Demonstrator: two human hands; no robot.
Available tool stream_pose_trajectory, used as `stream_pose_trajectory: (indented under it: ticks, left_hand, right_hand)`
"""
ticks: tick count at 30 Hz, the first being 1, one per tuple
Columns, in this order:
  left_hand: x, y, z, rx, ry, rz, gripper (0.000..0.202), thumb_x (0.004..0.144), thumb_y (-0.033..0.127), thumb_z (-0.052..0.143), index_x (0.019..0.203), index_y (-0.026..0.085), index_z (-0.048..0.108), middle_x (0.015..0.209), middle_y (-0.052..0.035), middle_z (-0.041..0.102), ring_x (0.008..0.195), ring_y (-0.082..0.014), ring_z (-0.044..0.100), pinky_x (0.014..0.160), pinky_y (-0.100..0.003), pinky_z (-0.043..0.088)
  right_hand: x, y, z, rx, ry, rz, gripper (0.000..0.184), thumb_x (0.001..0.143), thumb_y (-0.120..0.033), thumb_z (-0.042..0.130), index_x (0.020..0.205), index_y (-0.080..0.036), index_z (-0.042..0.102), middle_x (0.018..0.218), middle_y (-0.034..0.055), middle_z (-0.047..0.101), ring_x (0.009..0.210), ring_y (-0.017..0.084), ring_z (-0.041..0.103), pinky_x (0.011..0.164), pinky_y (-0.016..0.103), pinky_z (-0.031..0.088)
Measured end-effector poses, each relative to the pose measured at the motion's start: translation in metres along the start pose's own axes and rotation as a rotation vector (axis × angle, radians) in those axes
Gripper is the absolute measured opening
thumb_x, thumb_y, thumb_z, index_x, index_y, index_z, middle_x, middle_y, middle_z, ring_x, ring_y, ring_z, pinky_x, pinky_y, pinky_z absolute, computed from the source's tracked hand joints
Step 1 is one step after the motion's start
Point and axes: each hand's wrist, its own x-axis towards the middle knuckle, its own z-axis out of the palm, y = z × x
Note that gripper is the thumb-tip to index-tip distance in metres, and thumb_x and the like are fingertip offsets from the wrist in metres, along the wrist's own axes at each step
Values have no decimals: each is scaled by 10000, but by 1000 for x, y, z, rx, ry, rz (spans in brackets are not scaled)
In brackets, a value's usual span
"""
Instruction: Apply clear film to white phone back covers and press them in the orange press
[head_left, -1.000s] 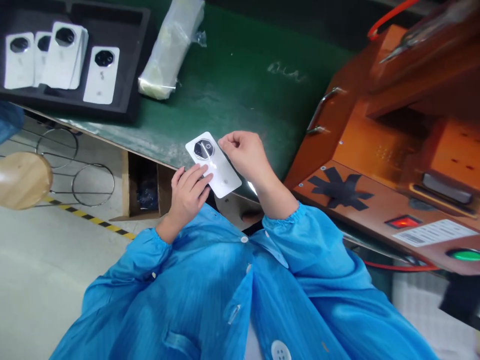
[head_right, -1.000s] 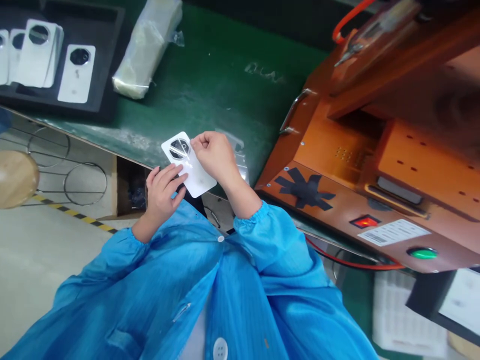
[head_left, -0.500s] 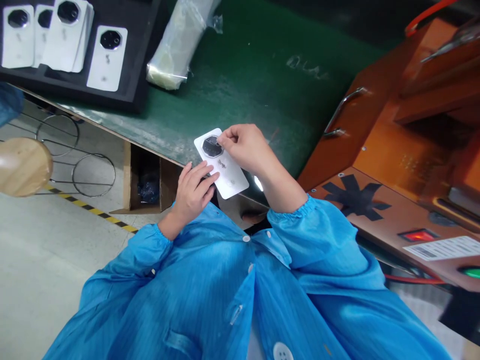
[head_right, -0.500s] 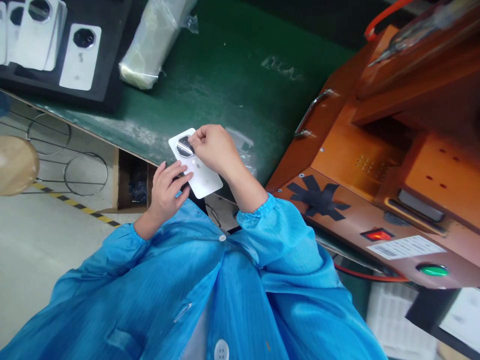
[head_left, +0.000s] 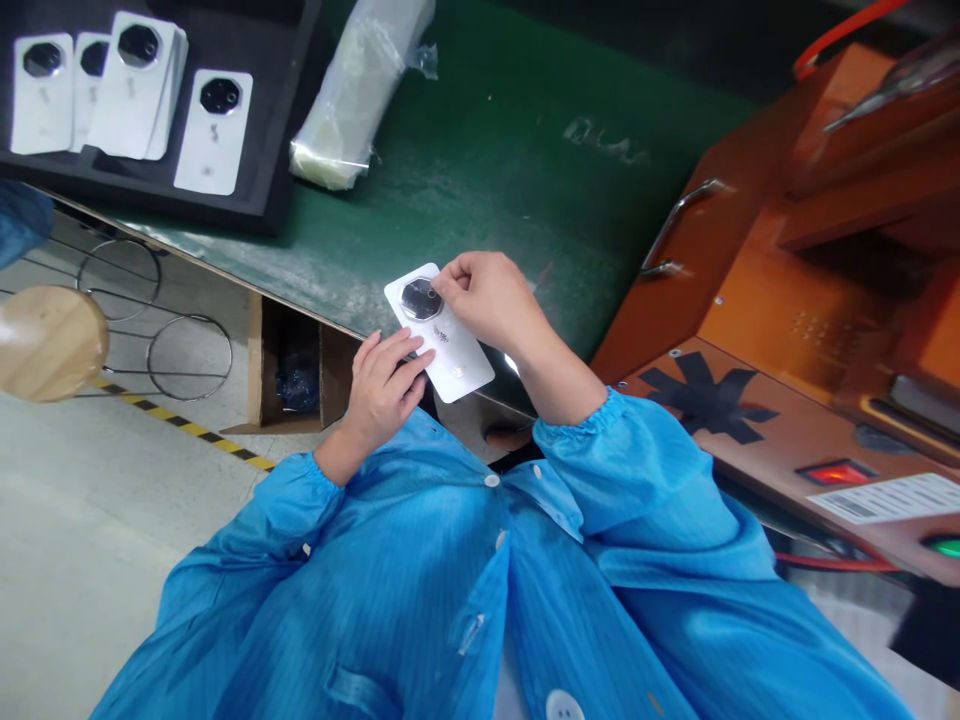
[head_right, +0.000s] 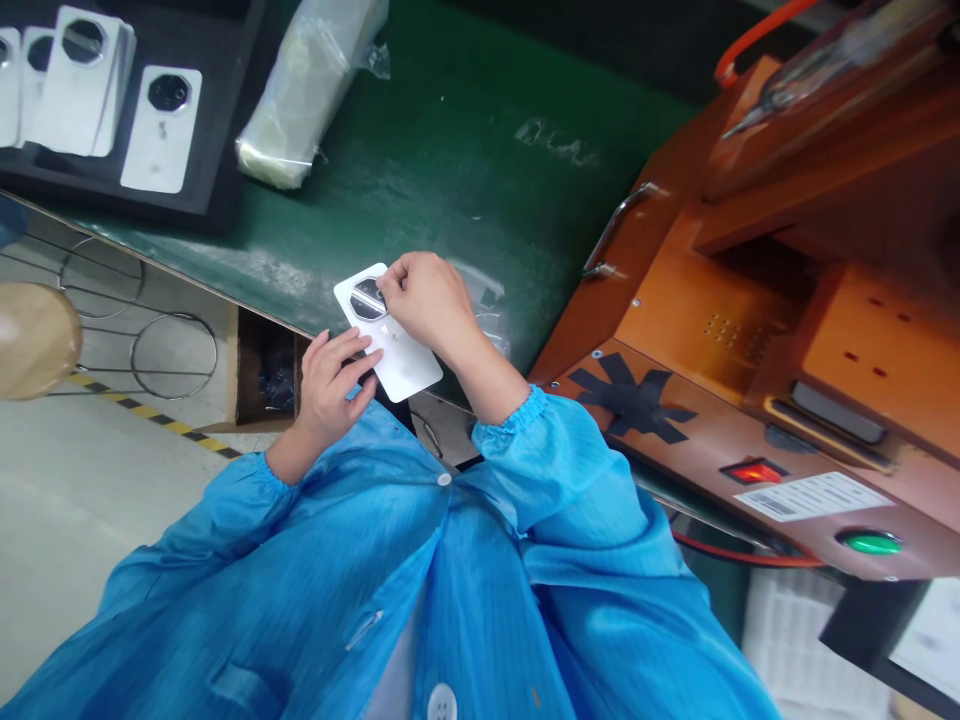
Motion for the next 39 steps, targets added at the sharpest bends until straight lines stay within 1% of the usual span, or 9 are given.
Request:
stream_pose_trajectory:
  ticks: [12,17,20,24,28,31,33,35,39]
  left_hand:
    - [4,2,-3,21,32,38,314,1013,176,659,1315,243,720,1333,-94,760,1377,-273,676,1243,-535,425]
    - [3,1,-2,8,32,36,315,1011,173,663,1313,241,723,1329,-93,756,1378,-271,672,1251,-530,414]
    - [2,1,-2,2,23,14,313,1017,183,649,1309,259,734,1330,-84,754,1379,-271,668,1257,-539,403]
    - [2,2,-1,6,28,14,300,1014,188,657,1297,246,741,1321,-99,759,1363,-275,679,1241,-546,417]
    - [4,-4,-6,25,-19,-40,209,1023,279,687,1204,267,792,1288,-94,781,1320,-287,701,1206,-558,440]
    - [10,-10,-18,-11,44,27,153,1013,260,718,1131,288,811,1189,-64,812,1214,-268,747,1114,-510,517]
    - [16,-10,-29,-84,105,84,192,984,207,748,1140,300,808,1151,-54,814,1175,-264,755,1051,-478,559]
    - [24,-4,-38,-165,136,116,258,947,157,777,1159,301,803,1137,-54,806,1159,-269,749,1009,-457,579]
    - [50,20,-56,-275,110,180,330,893,120,819,1180,280,793,1107,-56,787,1154,-279,728,1034,-463,563]
  right_hand:
    - [2,5,9,-79,78,-33,128,937,-245,658,866,-190,750,929,74,745,892,235,675,835,358,495]
    - [0,7,15,-129,140,-63,130,941,-313,705,888,-195,716,1016,87,725,969,260,672,898,398,513]
    - [-6,4,13,-208,223,-105,177,927,-343,754,1006,-204,677,1143,115,700,1094,311,646,921,432,529]
    - [-32,-2,-1,-359,260,-215,220,1023,-310,635,1230,-238,623,1279,162,657,1208,341,601,927,455,551]
    - [-83,10,-3,-416,71,-402,245,1046,-279,587,1278,-226,643,1249,153,693,1155,334,652,971,513,576]
    - [-119,26,10,-384,-6,-602,469,1015,-240,641,1470,-149,571,1472,183,655,1348,351,628,1075,536,580]
    - [-133,34,21,-384,89,-701,477,1043,-180,600,1512,-110,554,1531,193,637,1444,326,592,1125,495,570]
    - [-140,39,27,-381,224,-761,407,1075,-135,543,1477,-113,606,1465,175,699,1415,282,635,1085,433,595]
    - [-153,50,14,-246,467,-814,376,1092,-125,470,1411,-173,663,1350,125,776,1303,219,726,966,358,650]
